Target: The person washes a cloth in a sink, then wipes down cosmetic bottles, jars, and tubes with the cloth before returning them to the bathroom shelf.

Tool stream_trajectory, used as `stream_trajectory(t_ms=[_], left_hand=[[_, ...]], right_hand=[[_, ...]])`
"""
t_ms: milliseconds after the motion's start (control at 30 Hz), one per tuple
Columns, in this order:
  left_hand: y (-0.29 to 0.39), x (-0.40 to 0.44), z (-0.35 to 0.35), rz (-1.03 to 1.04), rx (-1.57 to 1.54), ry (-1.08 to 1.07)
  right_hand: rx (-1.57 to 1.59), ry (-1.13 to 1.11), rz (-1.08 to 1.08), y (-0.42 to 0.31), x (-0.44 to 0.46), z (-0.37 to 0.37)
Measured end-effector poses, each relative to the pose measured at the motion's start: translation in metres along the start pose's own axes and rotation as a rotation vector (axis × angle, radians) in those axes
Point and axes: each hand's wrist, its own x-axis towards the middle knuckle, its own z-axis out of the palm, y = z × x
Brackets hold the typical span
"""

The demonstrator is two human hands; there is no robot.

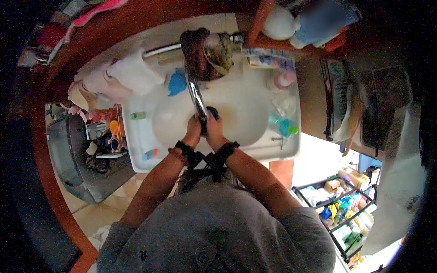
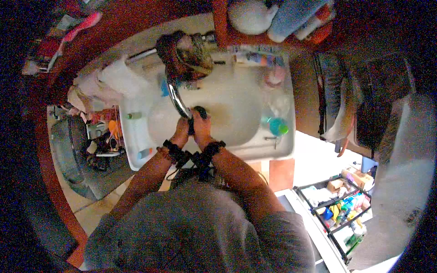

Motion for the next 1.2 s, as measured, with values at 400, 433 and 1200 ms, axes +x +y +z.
stream_trajectory(t_ms=[400,433,1200], left_hand=[[-0.016,0.003,-0.026,0.975,1.521,-0.100],[-0.017,0.005,-0.026,0.980,1.560,-0.106],[-0.051,0.019,-0.084,0.107,0.863,-0.109]], right_hand=[[-0.884,-0.248,-0.390,0.046,0.049,-0.059],[-1.128,-0.227,-0.431,0.045,0.052,-0.062],[-1.110,-0.655,-0.182,-0.013,0.078,-0.133]])
